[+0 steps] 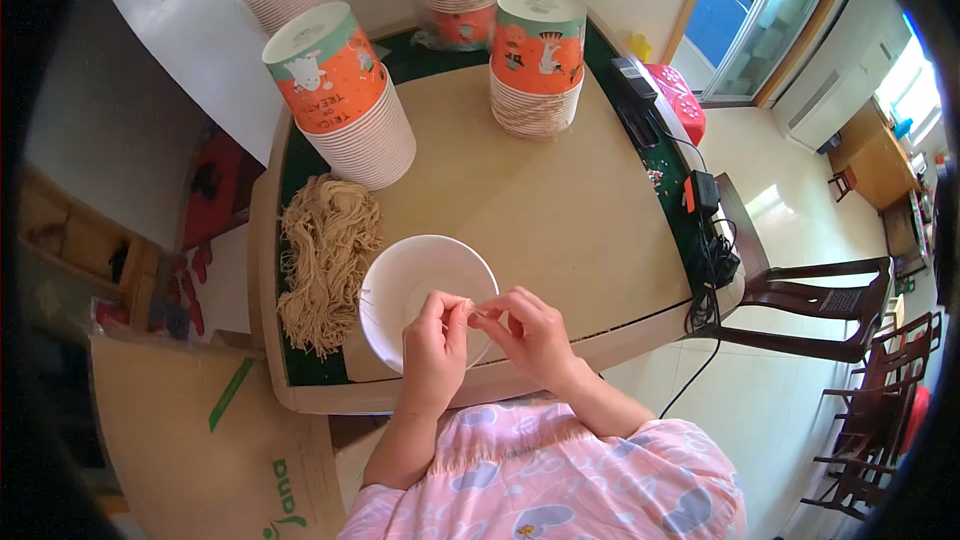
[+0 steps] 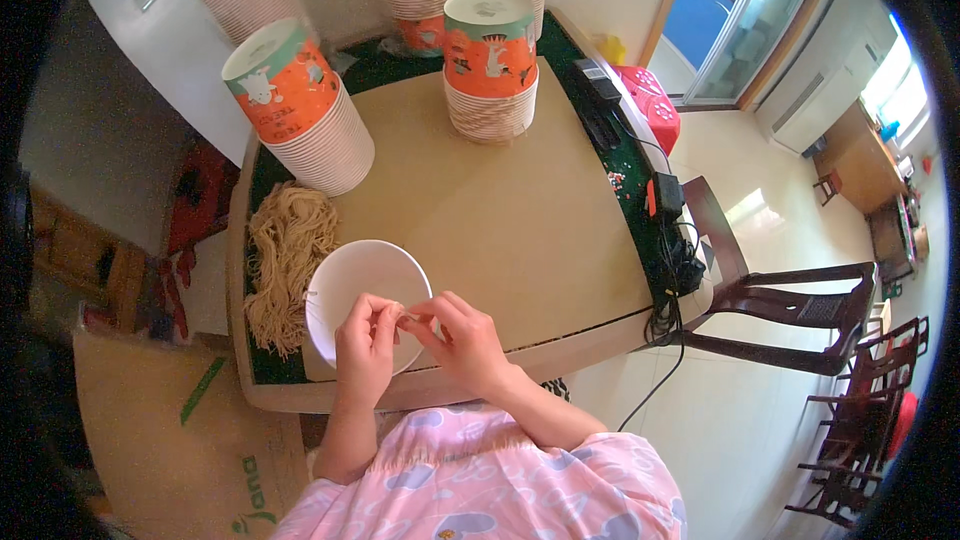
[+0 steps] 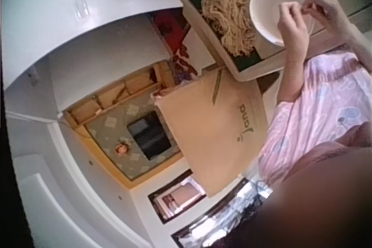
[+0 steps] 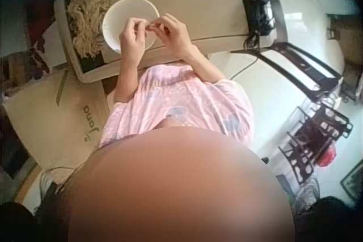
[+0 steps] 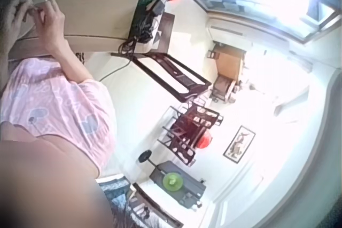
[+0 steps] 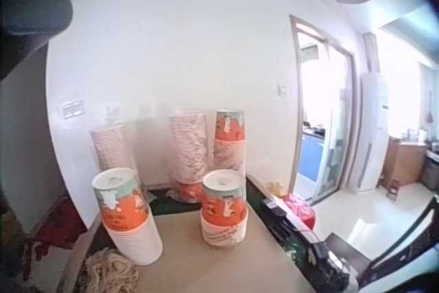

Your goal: Tying thin strings to the edges of paper bowls.

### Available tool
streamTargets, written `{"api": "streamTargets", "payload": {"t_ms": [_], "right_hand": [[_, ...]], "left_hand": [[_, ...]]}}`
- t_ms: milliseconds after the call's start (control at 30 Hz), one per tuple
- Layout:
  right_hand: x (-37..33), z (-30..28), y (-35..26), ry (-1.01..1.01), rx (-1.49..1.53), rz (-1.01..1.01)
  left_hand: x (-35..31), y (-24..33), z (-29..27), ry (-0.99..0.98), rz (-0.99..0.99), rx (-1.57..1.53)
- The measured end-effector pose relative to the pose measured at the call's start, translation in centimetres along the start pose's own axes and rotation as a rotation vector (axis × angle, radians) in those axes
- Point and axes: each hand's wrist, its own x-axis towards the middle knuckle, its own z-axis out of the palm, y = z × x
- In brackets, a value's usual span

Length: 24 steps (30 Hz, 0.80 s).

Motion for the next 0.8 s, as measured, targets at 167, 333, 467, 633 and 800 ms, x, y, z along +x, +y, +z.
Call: {"api": "streamTargets", "payload": {"t_ms": [167,333,467,633,800], "right_hand": [[-0.1,-0.1,-0.3,0.032,0.055,0.056],[0.0,-0.7,0.2,0.057,0.041,0.103],[0.1,-1.0,0.3,0.007,0.017,0.017],[0.2,-1.5,0.0,0.036,-0.017,-0.101],[-0.3,-2.0,0.6,0.017,-0.028,-0.044]], "left_hand": [[-0.2,1.2,-0.1,-0.028,-0.056,-0.085],[-0.4,0.3,-1.3,-0.188,-0.059,0.010],[-0.5,1.0,-1.3,-0.186,-0.039,-0.120],[-0.1,2.0,-1.5,-0.225,-0.102,-0.260],[0.0,2.6,-1.7,-0.184,-0.068,-0.438]]}}
